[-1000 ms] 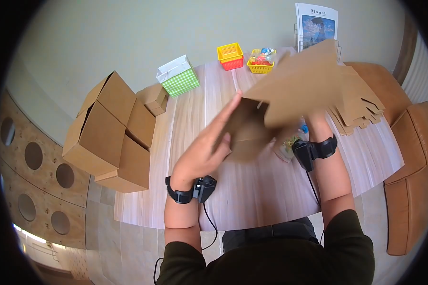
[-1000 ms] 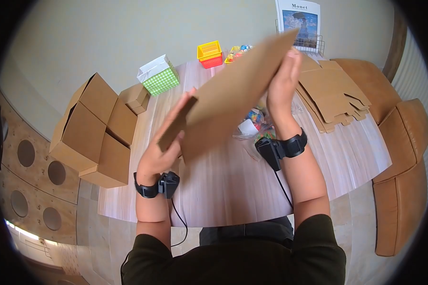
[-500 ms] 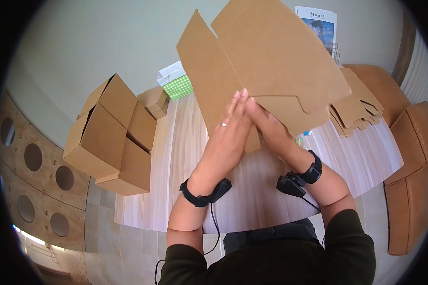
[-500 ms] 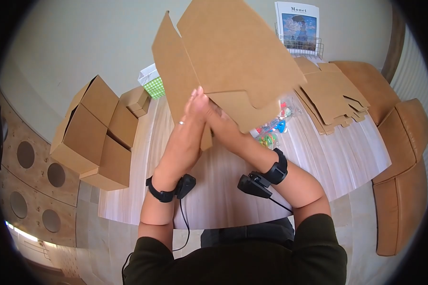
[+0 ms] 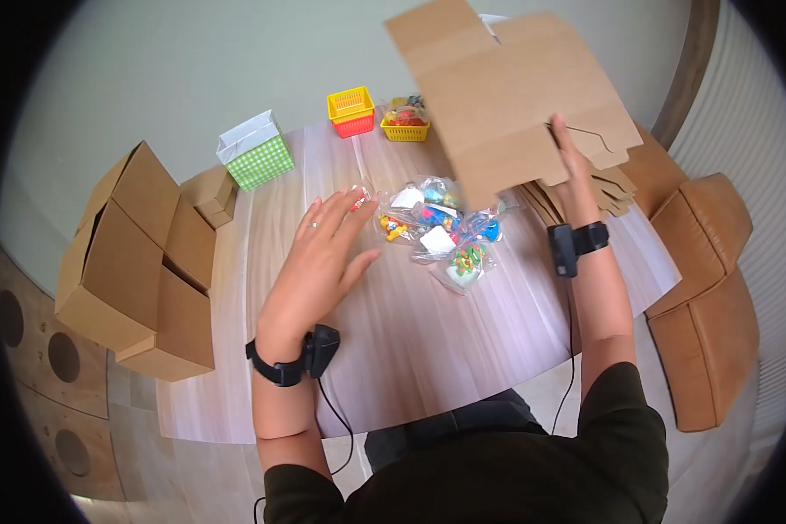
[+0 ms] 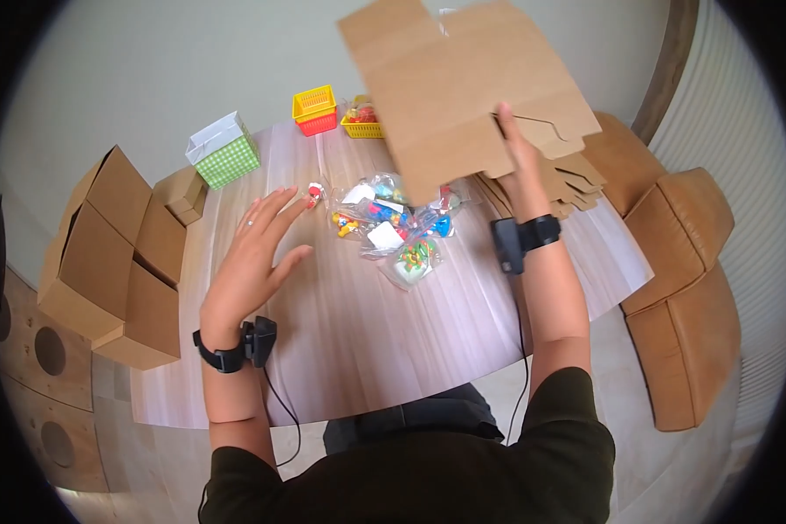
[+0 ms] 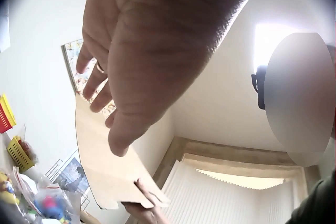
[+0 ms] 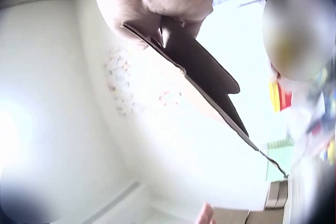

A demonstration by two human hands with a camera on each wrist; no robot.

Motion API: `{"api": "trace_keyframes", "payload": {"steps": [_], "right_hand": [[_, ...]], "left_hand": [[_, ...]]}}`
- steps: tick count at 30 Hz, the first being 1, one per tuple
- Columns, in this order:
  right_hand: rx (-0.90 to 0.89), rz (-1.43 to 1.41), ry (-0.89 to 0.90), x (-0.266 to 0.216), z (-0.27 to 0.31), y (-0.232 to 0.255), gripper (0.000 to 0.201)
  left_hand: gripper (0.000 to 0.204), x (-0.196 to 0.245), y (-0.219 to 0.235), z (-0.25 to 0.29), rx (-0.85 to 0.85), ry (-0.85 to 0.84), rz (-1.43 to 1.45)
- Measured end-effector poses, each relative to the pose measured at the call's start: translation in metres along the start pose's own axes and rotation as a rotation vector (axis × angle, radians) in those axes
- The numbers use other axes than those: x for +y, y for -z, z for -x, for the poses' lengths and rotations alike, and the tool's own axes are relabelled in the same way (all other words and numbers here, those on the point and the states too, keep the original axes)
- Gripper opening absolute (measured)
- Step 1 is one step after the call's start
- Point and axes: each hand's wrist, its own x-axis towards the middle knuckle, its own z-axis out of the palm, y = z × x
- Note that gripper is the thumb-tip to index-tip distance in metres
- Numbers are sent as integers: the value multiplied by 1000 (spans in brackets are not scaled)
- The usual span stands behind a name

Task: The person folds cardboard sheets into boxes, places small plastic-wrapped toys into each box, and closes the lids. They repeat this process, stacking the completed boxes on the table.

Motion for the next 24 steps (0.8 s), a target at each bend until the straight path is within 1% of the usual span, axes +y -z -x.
{"api": "trace_keyframes", "payload": {"steps": [2,5,7,8,9,10,11,12,14,15,16,17,18,19,20,22,23,24], "right_hand": [[-91,-35,14,-10,-29,52,54],[32,48,106,-27,-14,88,49],[39,111,-100,-28,-39,147,45],[43,141,-203,-25,-47,163,43],[131,172,-169,-29,-30,160,42],[216,202,-135,-37,3,148,41],[295,229,-103,-39,17,136,40],[360,235,-208,-30,-28,198,43],[-73,314,-41,-27,-19,233,40],[-234,324,-40,-36,-11,226,39],[-169,302,138,-30,-19,243,42],[79,17,-78,-41,-36,275,44],[205,156,-239,-55,-48,288,58],[478,144,-20,-55,-72,301,49],[658,265,175,-58,-70,281,52],[1253,1102,272,-73,-54,210,53],[1147,1129,395,-69,-70,213,52],[1049,1149,517,-66,-89,226,52]], "left_hand": [[54,-5,3,3,-18,17,41],[52,-13,4,7,-48,53,93],[51,-17,5,10,-65,78,111],[51,-17,7,11,-72,91,115],[50,-18,8,12,-79,103,117],[50,-19,10,12,-74,97,135],[50,-21,12,13,-69,96,147],[49,-24,16,15,-63,106,152],[48,-30,21,18,-12,104,171],[48,-34,24,21,13,115,171],[46,-39,26,24,70,121,154],[44,-43,29,27,129,123,135],[41,-44,36,29,192,148,128],[39,-43,45,30,257,166,121],[36,-44,53,33,321,173,121],[30,-52,68,40,621,181,107],[26,-55,74,41,767,169,106],[23,-59,82,46,923,190,12]]}}
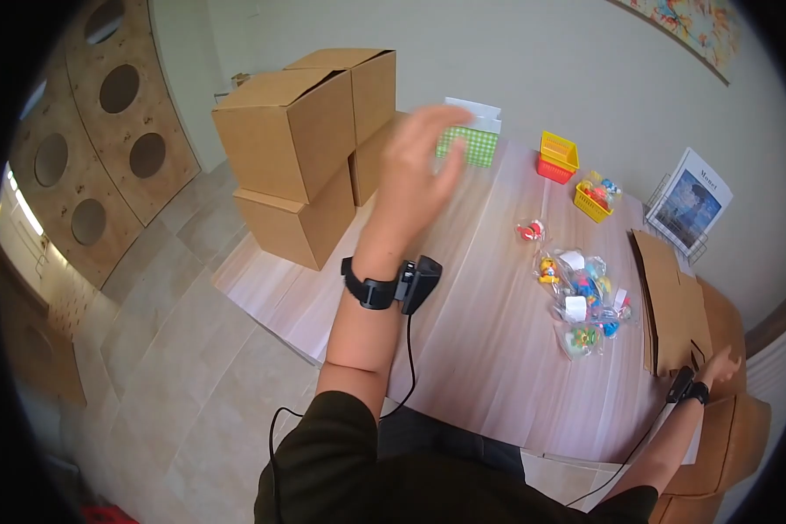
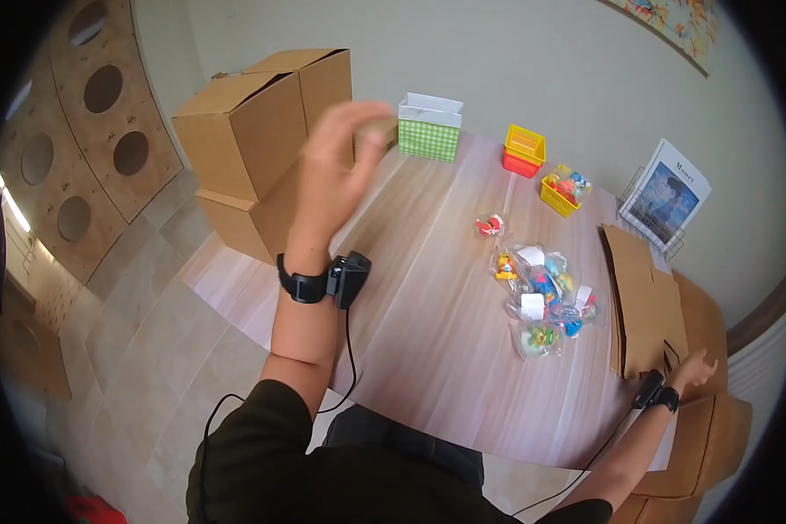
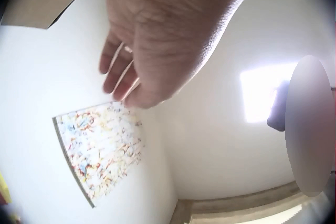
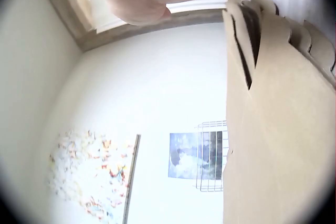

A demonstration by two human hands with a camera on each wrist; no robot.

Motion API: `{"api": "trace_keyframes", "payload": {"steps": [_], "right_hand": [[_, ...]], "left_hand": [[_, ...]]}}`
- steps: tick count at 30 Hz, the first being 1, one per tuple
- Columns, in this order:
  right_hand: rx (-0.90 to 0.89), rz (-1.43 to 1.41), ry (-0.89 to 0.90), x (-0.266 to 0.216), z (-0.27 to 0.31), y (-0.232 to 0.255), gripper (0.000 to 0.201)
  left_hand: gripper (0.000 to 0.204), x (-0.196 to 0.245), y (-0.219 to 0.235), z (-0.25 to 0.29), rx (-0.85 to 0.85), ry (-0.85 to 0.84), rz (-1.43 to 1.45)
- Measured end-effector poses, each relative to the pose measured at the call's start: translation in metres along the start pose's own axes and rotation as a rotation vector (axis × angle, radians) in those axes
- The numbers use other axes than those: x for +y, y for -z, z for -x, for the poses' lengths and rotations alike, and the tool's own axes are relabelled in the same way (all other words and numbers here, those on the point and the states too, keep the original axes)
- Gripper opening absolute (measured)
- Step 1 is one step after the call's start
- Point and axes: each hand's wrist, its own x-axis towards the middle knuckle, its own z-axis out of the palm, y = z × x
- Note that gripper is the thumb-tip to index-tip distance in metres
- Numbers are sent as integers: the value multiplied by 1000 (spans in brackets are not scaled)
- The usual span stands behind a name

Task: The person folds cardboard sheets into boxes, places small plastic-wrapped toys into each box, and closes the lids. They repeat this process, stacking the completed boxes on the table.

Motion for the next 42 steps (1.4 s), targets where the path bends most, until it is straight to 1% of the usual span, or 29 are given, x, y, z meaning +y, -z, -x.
{"api": "trace_keyframes", "payload": {"steps": [1,3,5,6,7,9,10,11,13,14,15,16,17,19,20,21,23,25,26,27,29,30,32,33,35,36,38,41,42], "right_hand": [[-7,-62,119,2,0,-6,51],[-77,-169,245,-17,16,-26,48],[-179,-472,418,-35,37,-50,41],[-246,-550,411,-59,59,-49,37],[-314,-625,404,-90,93,-39,33],[-515,-759,411,-134,149,-20,30],[-616,-774,437,-156,177,-8,28],[-716,-789,461,-176,202,4,26],[-916,-879,485,-201,246,10,21],[-1004,-913,500,-210,271,4,19],[-1092,-945,514,-220,293,3,17],[-1195,-966,507,-241,316,16,17],[-1298,-989,499,-260,340,30,17],[-1451,-986,507,-285,382,40,19],[-1564,-951,499,-298,400,51,21],[-1679,-913,493,-309,416,60,24],[-1756,-963,660,-320,446,64,34],[-1827,-1023,707,-330,466,70,40],[-1862,-1054,732,-334,474,72,43],[-1886,-1058,711,-339,481,73,45],[-1933,-1066,665,-347,495,75,51],[-1953,-1063,659,-349,501,75,53],[-1995,-1049,643,-354,512,74,57],[-2010,-1050,632,-356,515,75,59],[-2039,-1058,610,-361,523,79,63],[-2039,-1061,604,-365,527,81,64],[-2045,-1064,590,-370,537,82,67],[-2058,-1087,551,-377,553,80,72],[-2100,-1115,469,-379,558,80,73]], "left_hand": [[20,-5,12,-5,159,-25,-71],[20,-18,35,-9,431,-30,-193],[23,-28,59,-13,702,4,-333],[25,-36,72,-15,810,5,-403],[27,-47,87,-18,915,7,-472],[34,-80,111,-21,1036,101,-505],[38,-97,124,-21,1093,148,-519],[42,-114,140,-18,1056,213,-423],[52,-147,169,-18,970,337,-225],[56,-157,179,-19,900,388,-233],[60,-164,188,-17,830,438,-242],[64,-165,192,-18,755,490,-255],[65,-156,191,-22,727,635,-73],[65,-161,187,-21,772,548,-262],[66,-163,187,-21,799,500,-356],[66,-155,185,-22,775,551,-473],[68,-137,175,-24,723,652,-707],[66,-158,185,-19,602,684,-434],[65,-157,187,-21,539,696,-300],[67,-155,186,-19,565,707,-412],[71,-126,173,-22,614,726,-639],[71,-138,174,-20,633,693,-567],[71,-179,181,-17,662,631,-422],[71,-188,186,-15,615,680,-408],[71,-187,192,-17,521,771,-381],[72,-187,193,-15,542,770,-477],[73,-165,186,-15,583,767,-675],[74,-172,187,-15,458,686,-150],[74,-174,190,-13,449,754,-105]]}}
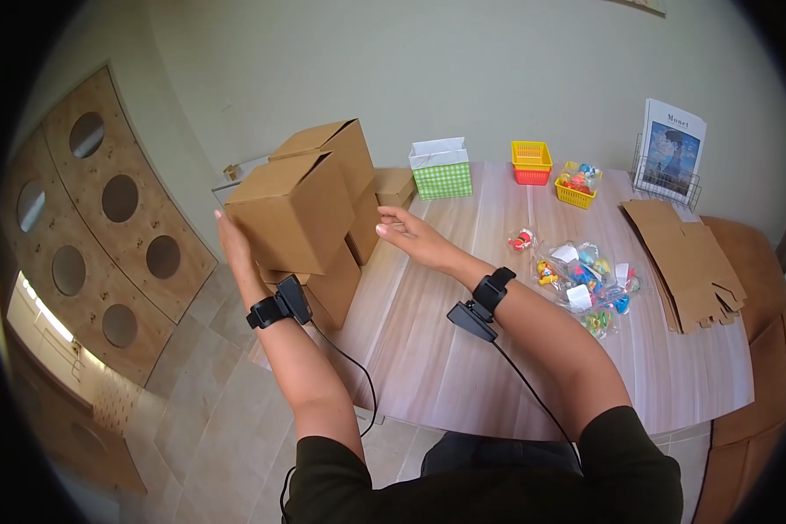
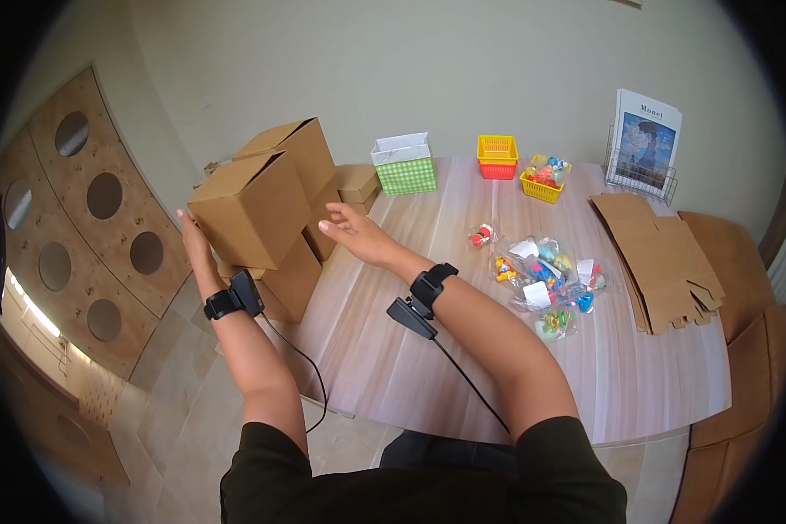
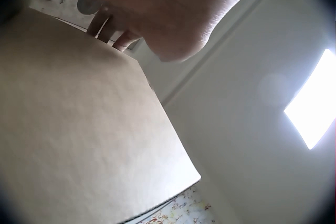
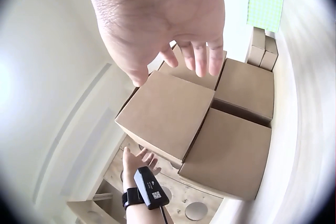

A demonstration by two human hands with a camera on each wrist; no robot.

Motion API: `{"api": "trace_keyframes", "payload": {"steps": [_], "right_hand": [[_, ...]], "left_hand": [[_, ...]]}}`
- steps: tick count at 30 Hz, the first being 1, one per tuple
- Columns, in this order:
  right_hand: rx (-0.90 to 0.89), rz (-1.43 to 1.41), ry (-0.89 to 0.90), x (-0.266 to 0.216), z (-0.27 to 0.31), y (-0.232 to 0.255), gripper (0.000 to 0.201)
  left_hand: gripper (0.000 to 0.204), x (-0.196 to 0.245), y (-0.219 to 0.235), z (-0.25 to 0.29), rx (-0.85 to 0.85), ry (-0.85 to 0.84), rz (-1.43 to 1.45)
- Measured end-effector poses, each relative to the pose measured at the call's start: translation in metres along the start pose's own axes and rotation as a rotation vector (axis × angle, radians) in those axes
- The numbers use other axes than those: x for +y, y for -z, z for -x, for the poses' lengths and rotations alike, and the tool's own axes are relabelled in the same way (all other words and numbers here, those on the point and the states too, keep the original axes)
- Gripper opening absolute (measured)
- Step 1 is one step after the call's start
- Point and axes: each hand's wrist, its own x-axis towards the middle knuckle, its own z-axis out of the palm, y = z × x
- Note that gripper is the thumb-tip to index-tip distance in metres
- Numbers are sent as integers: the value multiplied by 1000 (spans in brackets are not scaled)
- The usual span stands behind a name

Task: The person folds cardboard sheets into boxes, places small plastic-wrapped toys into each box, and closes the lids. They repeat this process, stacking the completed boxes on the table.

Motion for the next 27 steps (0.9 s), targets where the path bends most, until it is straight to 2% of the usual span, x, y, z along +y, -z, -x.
{"api": "trace_keyframes", "payload": {"steps": [2,5,8,11,14,16,17,20,21,23,27], "right_hand": [[0,-152,-25,-4,-5,-7,75],[18,-264,-7,-20,-2,-13,78],[55,-372,57,-11,4,-15,78],[183,-279,182,-17,23,-8,77],[410,-177,206,-31,51,14,71],[544,-123,227,-36,68,32,65],[613,-94,240,-38,76,42,63],[720,71,291,-42,100,75,57],[730,7,312,-40,108,84,57],[759,61,279,-43,128,100,57],[828,149,234,-34,157,126,56]], "left_hand": [[74,13,1,10,-48,143,42],[72,24,-10,29,-184,178,84],[70,53,-38,83,-545,-12,111],[66,44,-65,99,-652,23,251],[56,46,-98,128,-668,-95,267],[52,60,-123,155,-724,-63,324],[47,69,-133,170,-747,97,382],[33,64,-170,194,-843,151,521],[31,65,-179,205,-880,206,593],[29,68,-194,225,-956,315,736],[32,57,-218,250,-1060,361,836]]}}
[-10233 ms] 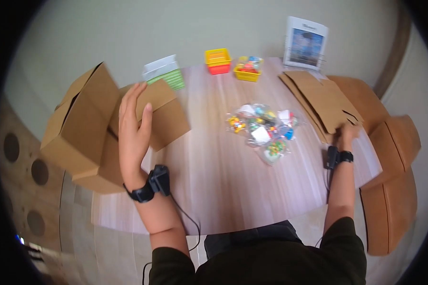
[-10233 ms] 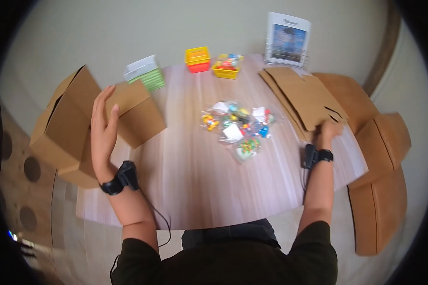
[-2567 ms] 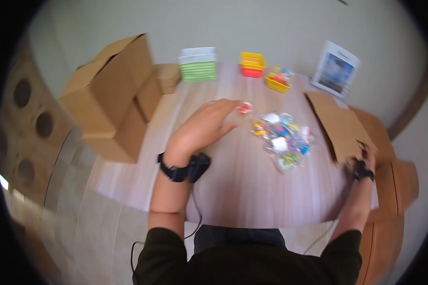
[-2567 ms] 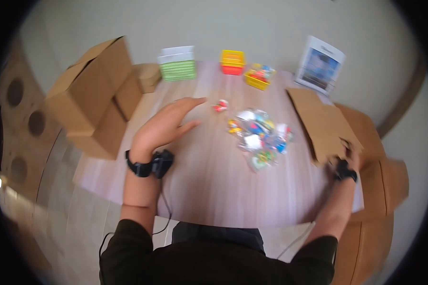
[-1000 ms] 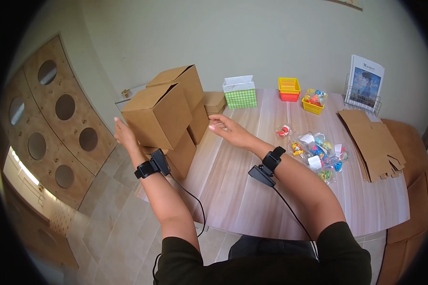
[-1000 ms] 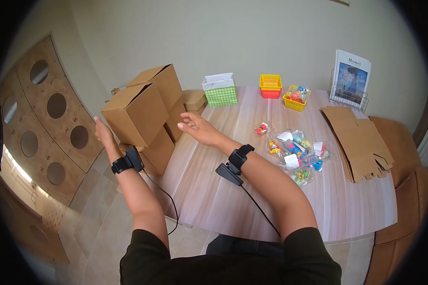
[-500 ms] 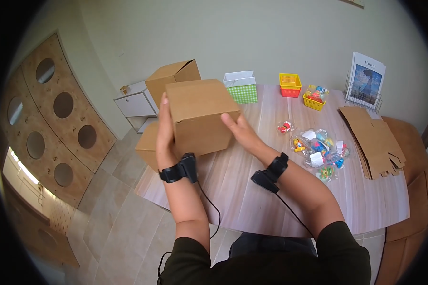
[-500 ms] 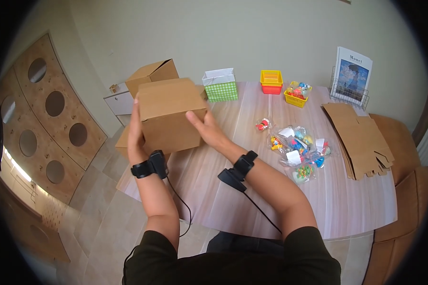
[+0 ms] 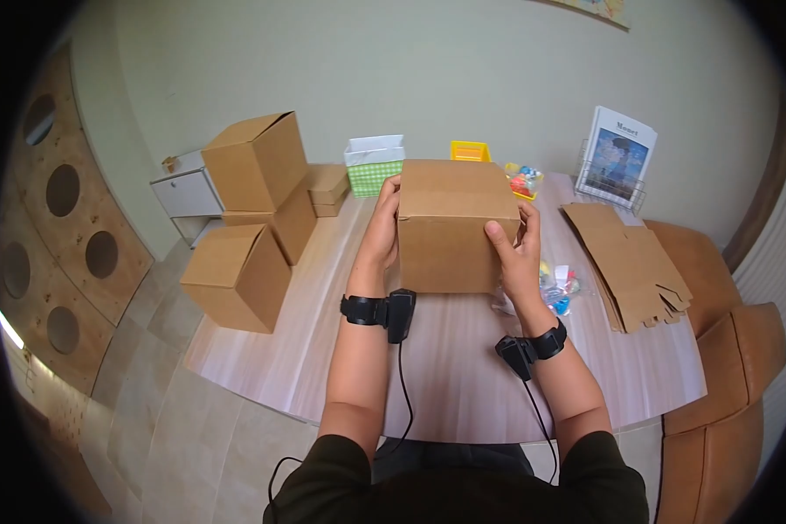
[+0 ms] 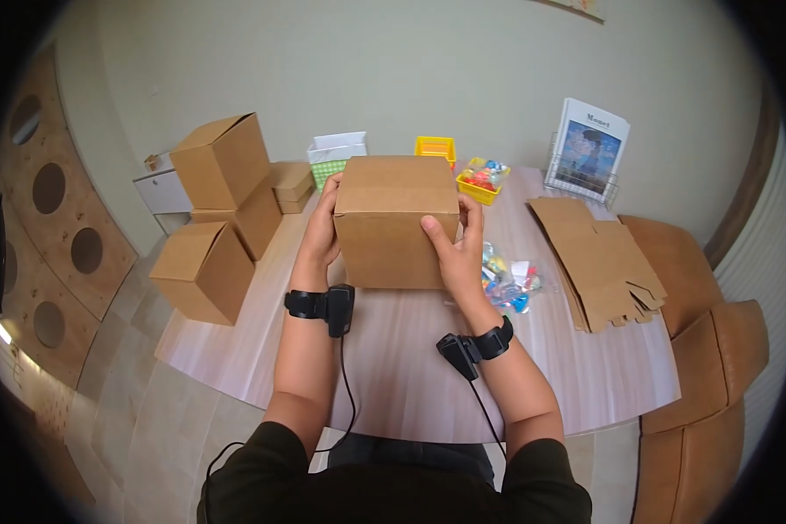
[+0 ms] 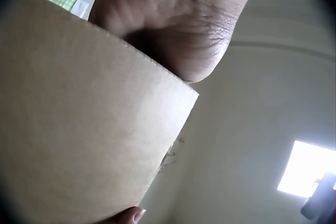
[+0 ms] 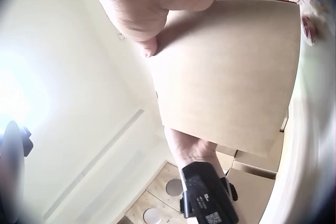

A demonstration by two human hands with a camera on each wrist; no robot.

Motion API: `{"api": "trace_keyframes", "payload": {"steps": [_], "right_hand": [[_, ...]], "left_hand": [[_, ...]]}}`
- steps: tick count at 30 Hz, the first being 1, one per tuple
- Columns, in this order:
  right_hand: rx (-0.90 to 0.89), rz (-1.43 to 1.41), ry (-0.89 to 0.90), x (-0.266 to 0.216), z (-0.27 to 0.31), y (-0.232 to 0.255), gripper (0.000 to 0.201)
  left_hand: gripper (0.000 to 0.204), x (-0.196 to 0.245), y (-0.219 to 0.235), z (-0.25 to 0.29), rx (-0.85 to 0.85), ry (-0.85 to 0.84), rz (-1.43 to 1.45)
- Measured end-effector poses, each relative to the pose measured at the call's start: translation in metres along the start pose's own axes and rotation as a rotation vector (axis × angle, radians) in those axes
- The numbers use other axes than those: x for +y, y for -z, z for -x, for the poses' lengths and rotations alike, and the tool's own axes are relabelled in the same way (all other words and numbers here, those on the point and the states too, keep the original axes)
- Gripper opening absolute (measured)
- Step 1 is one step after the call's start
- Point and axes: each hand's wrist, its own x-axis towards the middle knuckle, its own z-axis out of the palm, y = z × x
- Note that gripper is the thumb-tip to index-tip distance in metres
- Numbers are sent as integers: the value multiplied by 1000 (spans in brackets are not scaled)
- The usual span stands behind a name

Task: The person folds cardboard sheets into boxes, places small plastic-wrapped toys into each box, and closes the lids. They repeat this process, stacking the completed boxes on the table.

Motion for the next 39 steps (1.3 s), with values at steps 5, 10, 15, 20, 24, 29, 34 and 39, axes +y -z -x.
{"api": "trace_keyframes", "payload": {"steps": [5,10,15,20,24,29,34,39], "right_hand": [[-30,69,-22,0,-9,27,51],[-103,-1,-78,-8,-2,23,46],[-164,-7,-177,-6,5,17,39],[-216,118,-51,-10,4,18,37],[-271,167,-10,-13,3,22,36],[-397,307,-18,-19,-3,32,33],[-506,557,139,-31,-6,40,36],[-579,564,66,-36,1,34,45]], "left_hand": [[49,-6,-1,4,-10,110,-57],[59,-2,13,6,-54,169,-29],[50,0,28,2,-58,323,-174],[50,13,18,11,-72,320,-278],[56,13,36,9,-176,351,-415],[62,8,47,9,-302,201,-735],[60,8,45,8,-331,151,-823],[55,16,37,10,-361,44,-759]]}}
